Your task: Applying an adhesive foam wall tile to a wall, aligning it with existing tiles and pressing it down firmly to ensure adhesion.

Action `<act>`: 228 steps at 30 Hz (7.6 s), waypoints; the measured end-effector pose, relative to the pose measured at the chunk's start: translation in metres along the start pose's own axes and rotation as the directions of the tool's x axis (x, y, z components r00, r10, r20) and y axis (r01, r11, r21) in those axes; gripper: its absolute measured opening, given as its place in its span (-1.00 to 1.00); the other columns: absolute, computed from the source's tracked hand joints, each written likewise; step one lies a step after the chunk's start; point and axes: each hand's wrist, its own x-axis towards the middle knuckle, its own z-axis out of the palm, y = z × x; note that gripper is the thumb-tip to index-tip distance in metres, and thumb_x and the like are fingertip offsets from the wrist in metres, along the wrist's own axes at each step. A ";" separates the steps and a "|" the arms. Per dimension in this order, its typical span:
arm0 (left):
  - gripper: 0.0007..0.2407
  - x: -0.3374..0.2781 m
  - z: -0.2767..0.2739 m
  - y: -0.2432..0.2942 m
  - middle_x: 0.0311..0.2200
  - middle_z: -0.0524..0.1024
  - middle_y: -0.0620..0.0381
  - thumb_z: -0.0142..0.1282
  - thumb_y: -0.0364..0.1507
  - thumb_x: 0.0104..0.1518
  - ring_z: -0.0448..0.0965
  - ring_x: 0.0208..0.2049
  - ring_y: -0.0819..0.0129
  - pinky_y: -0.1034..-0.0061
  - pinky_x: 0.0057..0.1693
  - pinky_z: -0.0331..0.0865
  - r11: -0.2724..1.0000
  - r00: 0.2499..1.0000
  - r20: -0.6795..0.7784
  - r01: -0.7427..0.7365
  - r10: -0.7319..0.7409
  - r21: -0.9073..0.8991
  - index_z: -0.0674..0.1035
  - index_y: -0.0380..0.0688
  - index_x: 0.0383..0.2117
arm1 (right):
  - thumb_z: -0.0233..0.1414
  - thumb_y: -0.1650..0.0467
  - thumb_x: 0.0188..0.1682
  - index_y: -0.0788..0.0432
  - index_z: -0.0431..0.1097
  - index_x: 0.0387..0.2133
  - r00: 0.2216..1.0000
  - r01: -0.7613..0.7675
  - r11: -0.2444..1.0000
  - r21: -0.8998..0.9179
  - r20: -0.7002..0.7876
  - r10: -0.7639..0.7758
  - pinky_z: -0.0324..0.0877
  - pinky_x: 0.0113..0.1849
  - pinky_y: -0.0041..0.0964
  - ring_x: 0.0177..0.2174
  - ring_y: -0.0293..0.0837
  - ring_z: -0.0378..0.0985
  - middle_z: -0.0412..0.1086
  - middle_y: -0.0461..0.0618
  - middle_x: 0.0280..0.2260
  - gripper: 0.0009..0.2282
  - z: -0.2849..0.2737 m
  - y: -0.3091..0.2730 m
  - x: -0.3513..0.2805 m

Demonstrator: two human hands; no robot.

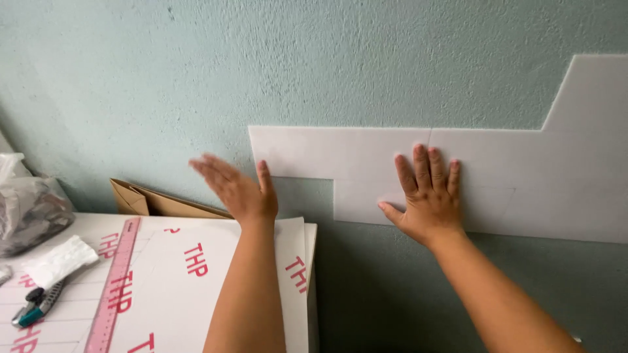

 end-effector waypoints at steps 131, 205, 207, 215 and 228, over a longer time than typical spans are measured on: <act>-0.42 0.009 0.035 0.005 0.37 -0.06 -0.17 0.10 -0.04 0.34 0.12 0.41 -0.16 0.12 0.42 0.17 0.680 0.698 -0.004 -0.696 0.716 0.229 0.11 0.16 0.37 | 0.13 -0.16 -0.32 -0.01 -0.69 0.51 0.876 -0.123 0.976 -0.177 0.442 0.190 -0.69 0.18 0.84 0.41 0.43 -0.92 -0.87 0.41 0.47 0.28 -0.046 0.066 -0.035; -0.27 -0.030 0.011 0.082 0.57 0.12 -0.18 -0.09 0.09 0.18 -0.01 0.54 -0.48 -0.59 0.45 -0.14 0.573 0.577 0.122 -0.817 0.808 0.071 0.17 0.35 0.57 | 0.23 0.05 -0.28 0.24 0.11 0.47 0.973 -0.191 0.968 -0.163 0.097 0.208 -0.12 0.29 0.59 0.45 0.36 -0.05 0.03 0.30 0.48 -0.01 -0.144 0.170 0.005; -0.33 -0.031 0.018 0.082 0.55 0.18 -0.16 -0.04 0.03 0.19 0.03 0.54 -0.44 -0.56 0.42 -0.07 0.568 0.570 -0.001 -0.819 0.822 0.078 0.26 0.36 0.53 | 0.31 0.01 -0.47 0.16 -0.14 0.55 0.937 -0.198 0.962 -0.187 0.251 0.242 0.06 0.28 0.42 0.46 0.28 -0.11 -0.16 0.25 0.54 0.22 -0.134 0.175 0.002; -0.47 -0.035 0.043 0.122 0.33 0.34 -0.11 0.17 0.01 0.17 0.30 0.43 -0.31 -0.29 0.49 0.15 0.666 0.641 -0.204 -0.740 0.740 0.090 0.51 -0.04 0.16 | 0.28 -0.06 -0.33 0.07 -0.36 0.57 0.876 -0.225 0.973 -0.048 0.428 0.223 -0.13 0.33 0.27 0.50 0.17 -0.34 -0.41 0.12 0.57 0.23 -0.160 0.190 0.011; -0.31 -0.178 0.075 0.475 0.58 0.05 0.07 -0.02 0.06 0.17 -0.05 0.57 -0.14 -0.35 0.50 -0.21 0.390 0.396 -0.085 -0.917 0.914 -0.083 0.23 0.42 0.53 | 0.25 0.05 -0.14 -0.10 -0.26 0.57 0.832 -0.374 0.925 -0.063 0.417 0.365 -0.20 0.30 0.62 0.49 0.22 -0.24 -0.36 0.23 0.56 0.03 -0.226 0.358 0.004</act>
